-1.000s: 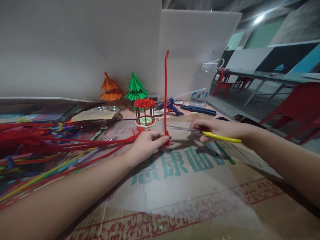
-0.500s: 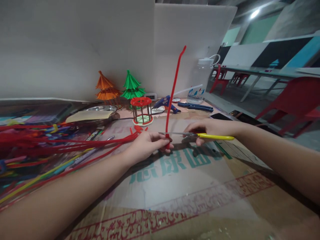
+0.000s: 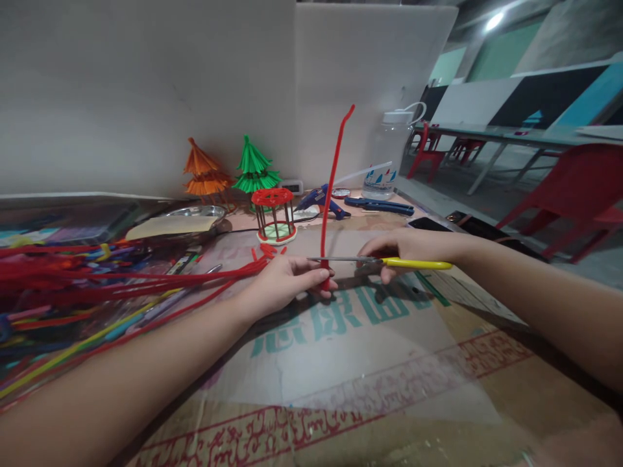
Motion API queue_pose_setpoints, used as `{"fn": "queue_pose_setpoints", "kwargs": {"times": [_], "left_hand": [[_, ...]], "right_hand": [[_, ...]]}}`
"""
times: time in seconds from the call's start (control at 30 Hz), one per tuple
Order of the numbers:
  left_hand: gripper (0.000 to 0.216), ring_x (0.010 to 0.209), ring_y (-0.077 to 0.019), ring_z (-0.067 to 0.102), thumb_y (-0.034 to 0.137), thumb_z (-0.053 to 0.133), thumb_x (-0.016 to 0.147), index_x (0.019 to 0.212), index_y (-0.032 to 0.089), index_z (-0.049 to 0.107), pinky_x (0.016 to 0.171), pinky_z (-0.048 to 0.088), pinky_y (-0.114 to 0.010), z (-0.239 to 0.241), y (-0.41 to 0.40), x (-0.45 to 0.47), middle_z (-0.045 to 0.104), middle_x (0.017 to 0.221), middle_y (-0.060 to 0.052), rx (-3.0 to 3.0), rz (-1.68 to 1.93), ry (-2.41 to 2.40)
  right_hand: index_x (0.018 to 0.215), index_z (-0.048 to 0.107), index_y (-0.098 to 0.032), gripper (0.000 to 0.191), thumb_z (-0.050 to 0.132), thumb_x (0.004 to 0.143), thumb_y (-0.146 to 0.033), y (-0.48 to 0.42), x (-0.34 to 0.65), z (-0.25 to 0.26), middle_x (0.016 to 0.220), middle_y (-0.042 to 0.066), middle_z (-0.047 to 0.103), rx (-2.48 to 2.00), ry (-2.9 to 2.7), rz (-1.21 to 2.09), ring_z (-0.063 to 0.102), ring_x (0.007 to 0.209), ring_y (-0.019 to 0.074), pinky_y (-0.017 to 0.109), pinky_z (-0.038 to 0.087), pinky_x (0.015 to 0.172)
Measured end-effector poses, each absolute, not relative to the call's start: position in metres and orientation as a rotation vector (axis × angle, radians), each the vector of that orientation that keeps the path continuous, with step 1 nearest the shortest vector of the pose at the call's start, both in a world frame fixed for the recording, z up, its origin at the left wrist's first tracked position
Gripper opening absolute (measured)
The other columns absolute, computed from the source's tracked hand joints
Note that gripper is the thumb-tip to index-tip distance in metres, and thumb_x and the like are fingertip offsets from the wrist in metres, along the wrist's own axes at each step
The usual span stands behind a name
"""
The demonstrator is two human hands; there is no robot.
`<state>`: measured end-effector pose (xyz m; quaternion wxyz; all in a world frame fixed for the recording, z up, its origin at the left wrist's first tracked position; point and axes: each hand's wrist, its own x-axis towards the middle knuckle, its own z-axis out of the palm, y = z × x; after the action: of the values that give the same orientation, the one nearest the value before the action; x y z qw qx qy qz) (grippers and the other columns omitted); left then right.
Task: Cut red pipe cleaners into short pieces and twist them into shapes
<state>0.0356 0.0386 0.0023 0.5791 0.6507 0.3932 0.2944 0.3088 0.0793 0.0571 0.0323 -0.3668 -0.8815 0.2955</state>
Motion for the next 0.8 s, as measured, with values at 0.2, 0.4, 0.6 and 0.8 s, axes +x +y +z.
{"fn": "queue_pose_setpoints", "kwargs": {"times": [0.2,0.4,0.6,0.8], "left_hand": [[0.023,0.073,-0.0140,0.074,0.035,0.067,0.088,0.090,0.013,0.074,0.066,0.052,-0.022,-0.001,0.040,0.035,0.079,0.094,-0.011,1.497,0.704,0.873],[0.021,0.071,-0.0146,0.074,0.031,0.067,0.088,0.091,0.011,0.072,0.069,0.054,-0.025,0.002,0.039,0.037,0.079,0.094,-0.012,1.467,0.696,0.886],[0.023,0.074,-0.0148,0.074,0.034,0.065,0.089,0.093,0.013,0.073,0.073,0.054,-0.026,-0.002,0.040,0.035,0.078,0.095,-0.010,1.495,0.691,0.859],[0.023,0.072,-0.0149,0.073,0.034,0.065,0.089,0.090,0.012,0.073,0.067,0.053,-0.024,0.001,0.040,0.035,0.078,0.093,-0.011,1.484,0.686,0.892]], "right_hand": [[0.106,0.073,-0.022,0.042,0.072,0.076,-0.052,0.079,0.308,0.062,0.098,0.003,0.073,-1.099,-2.775,0.860,0.066,0.090,0.0246,0.032,0.048,0.077],[0.108,0.073,-0.019,0.054,0.067,0.077,-0.063,0.078,0.305,0.066,0.101,0.006,0.072,-1.103,-2.839,0.821,0.065,0.092,0.0258,0.031,0.046,0.075],[0.103,0.072,-0.019,0.047,0.068,0.078,-0.059,0.076,0.306,0.066,0.092,0.004,0.070,-1.106,-2.841,0.831,0.062,0.084,0.0227,0.029,0.044,0.072],[0.097,0.071,-0.017,0.045,0.065,0.079,-0.058,0.070,0.302,0.069,0.086,0.005,0.068,-1.192,-2.845,0.786,0.060,0.079,0.0212,0.029,0.041,0.068]]}}
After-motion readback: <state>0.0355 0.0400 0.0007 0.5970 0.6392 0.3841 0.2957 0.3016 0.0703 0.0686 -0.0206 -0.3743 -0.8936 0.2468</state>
